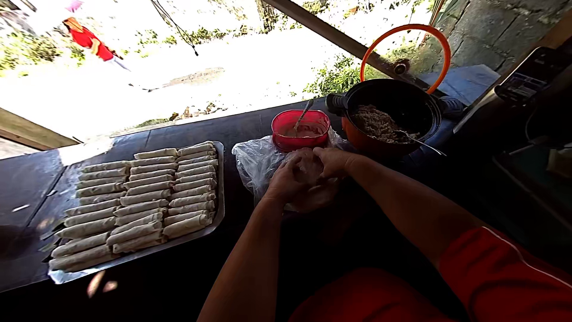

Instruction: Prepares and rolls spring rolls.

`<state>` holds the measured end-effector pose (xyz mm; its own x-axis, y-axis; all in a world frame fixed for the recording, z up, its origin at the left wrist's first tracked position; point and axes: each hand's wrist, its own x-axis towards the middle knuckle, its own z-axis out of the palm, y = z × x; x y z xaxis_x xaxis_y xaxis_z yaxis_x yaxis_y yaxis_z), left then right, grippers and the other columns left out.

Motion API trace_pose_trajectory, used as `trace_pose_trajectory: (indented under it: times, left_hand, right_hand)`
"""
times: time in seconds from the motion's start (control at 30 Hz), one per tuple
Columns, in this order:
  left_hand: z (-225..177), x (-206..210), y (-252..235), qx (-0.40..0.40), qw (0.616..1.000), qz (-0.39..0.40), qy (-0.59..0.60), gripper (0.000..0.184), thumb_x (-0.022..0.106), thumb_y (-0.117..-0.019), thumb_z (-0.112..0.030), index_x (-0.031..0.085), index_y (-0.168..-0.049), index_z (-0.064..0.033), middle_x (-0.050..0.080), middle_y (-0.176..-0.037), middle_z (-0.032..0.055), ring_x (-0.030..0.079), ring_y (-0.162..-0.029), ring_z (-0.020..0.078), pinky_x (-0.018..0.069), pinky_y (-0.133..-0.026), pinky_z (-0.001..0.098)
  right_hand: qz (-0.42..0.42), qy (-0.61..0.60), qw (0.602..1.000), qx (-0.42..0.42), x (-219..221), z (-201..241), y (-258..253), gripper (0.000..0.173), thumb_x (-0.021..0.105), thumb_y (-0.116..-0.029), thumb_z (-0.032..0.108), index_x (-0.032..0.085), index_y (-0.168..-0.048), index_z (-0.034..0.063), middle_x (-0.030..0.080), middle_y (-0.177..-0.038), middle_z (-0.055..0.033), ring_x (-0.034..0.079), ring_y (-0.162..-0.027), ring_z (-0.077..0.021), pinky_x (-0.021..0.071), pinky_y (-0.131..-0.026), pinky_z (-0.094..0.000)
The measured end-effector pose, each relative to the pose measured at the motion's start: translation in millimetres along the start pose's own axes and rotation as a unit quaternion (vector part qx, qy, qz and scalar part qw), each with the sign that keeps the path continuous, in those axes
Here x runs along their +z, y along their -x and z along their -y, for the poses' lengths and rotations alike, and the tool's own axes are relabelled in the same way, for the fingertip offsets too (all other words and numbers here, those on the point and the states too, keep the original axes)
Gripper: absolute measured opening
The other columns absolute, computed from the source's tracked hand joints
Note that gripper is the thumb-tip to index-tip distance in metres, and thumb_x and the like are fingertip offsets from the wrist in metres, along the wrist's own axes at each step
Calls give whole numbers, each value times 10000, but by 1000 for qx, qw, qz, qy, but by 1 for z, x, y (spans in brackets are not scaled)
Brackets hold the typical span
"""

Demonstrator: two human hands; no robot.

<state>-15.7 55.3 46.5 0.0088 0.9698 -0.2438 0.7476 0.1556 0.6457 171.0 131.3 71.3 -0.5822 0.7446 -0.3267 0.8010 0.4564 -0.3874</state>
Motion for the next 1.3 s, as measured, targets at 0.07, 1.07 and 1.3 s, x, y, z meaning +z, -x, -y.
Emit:
trace_pose_trajectory:
  times: [0.07,1.07,1.3]
  left_hand:
    - [0,0,-1,0,1000,1,0,957,924,-692,-273,452,-1524,-280,638,-1264,37,596,-1198,251,511,-996,541]
    - [9,-11,11,59,997,27,45,837,858,-780,-95,481,-1516,-227,633,-1314,50,622,-1175,218,532,-994,478]
    - [6,-11,10,49,998,32,30,846,892,-777,-216,480,-1516,-229,623,-1342,44,604,-1217,192,510,-1041,445]
  right_hand:
    - [10,-10,1000,-12,-5,-5,2,708,939,-722,228,572,-1309,83,700,-1109,-161,694,-1041,-336,566,-902,-575]
    - [42,34,997,50,-12,21,-1,929,953,-668,412,469,-1380,66,694,-1104,-175,697,-1045,-350,564,-893,-583]
    - [20,12,996,85,-2,36,5,1006,942,-653,516,469,-1415,61,645,-1182,-224,658,-1094,-396,545,-902,-611]
